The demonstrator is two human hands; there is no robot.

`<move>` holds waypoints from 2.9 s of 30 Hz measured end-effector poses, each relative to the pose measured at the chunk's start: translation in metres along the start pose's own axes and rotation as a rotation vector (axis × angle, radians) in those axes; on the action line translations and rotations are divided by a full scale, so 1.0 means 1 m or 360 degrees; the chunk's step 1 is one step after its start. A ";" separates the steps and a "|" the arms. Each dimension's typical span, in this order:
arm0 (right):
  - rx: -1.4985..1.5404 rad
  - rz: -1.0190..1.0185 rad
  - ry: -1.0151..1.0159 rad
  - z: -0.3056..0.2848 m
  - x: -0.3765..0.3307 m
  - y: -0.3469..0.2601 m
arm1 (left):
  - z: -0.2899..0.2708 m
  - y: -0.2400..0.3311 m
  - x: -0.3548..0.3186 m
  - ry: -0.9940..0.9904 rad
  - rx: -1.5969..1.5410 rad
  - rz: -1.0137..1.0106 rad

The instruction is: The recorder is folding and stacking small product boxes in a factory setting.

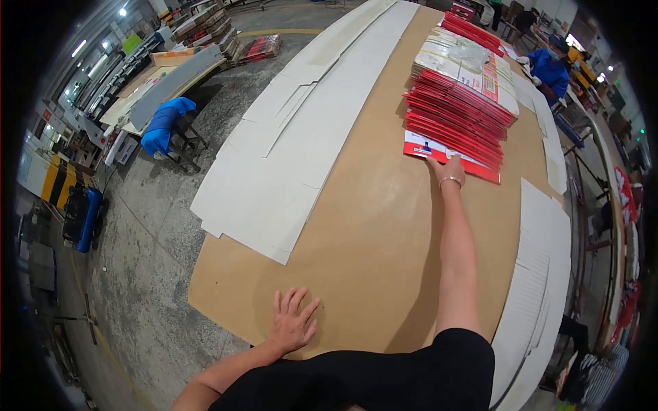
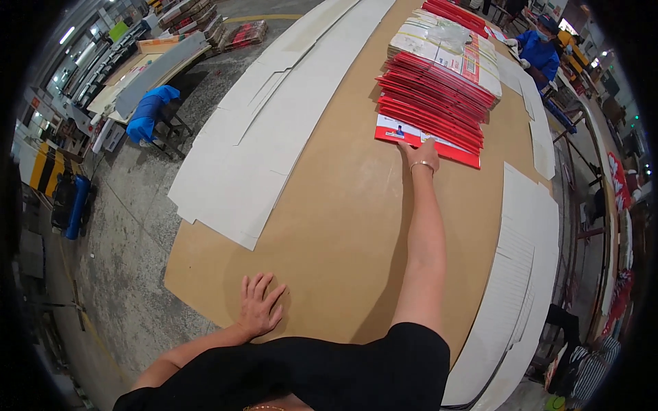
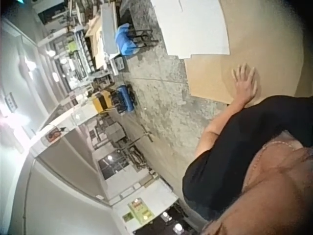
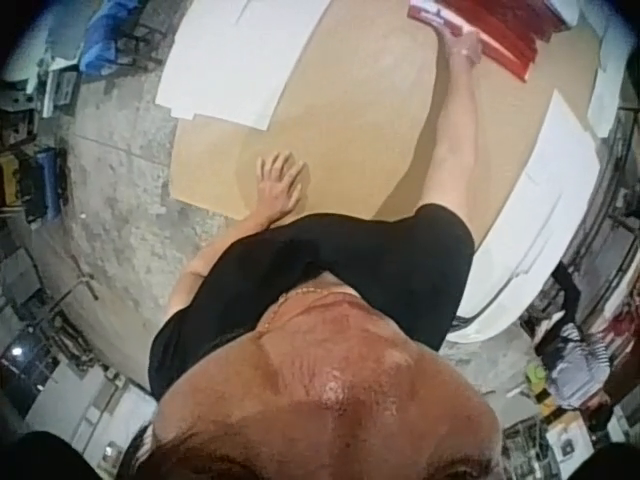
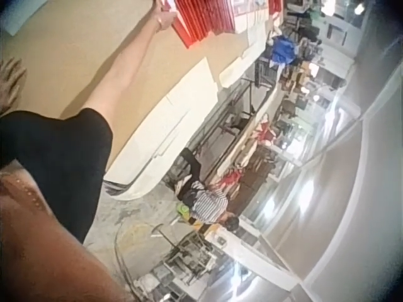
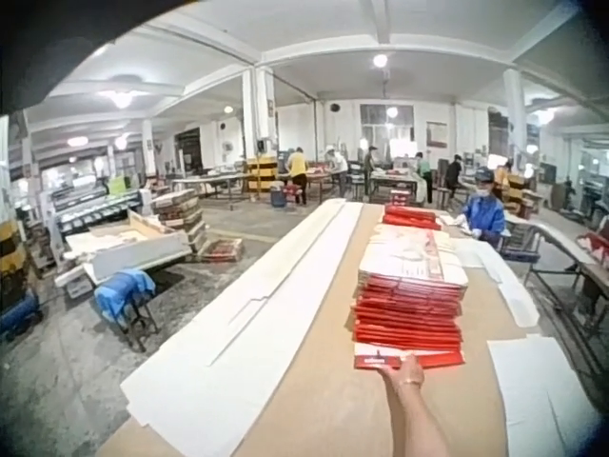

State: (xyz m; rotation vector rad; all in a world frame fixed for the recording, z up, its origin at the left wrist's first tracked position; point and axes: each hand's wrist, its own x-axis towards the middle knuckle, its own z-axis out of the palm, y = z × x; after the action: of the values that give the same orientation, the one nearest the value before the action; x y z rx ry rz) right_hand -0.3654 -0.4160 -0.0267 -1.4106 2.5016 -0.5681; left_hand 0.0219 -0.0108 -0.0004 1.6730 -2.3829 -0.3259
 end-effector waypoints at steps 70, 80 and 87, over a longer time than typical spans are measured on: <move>0.0149 -0.1225 -0.0260 -0.107 -0.576 0.254 | -0.002 0.037 -0.044 -0.0585 0.0113 0.0525; -0.0195 -0.1317 -0.0085 -0.157 -0.553 0.275 | -0.010 0.058 -0.083 -0.0652 0.0083 0.0946; 0.0470 -0.0862 -0.0255 -0.167 -0.536 0.269 | -0.012 0.052 -0.086 -0.0787 0.0012 0.0877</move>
State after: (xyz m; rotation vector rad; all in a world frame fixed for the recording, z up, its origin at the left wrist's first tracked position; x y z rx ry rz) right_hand -0.3567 0.2052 0.0062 -1.9167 1.8102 -0.8372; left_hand 0.0077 0.0866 0.0224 0.9376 -3.0674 -0.6862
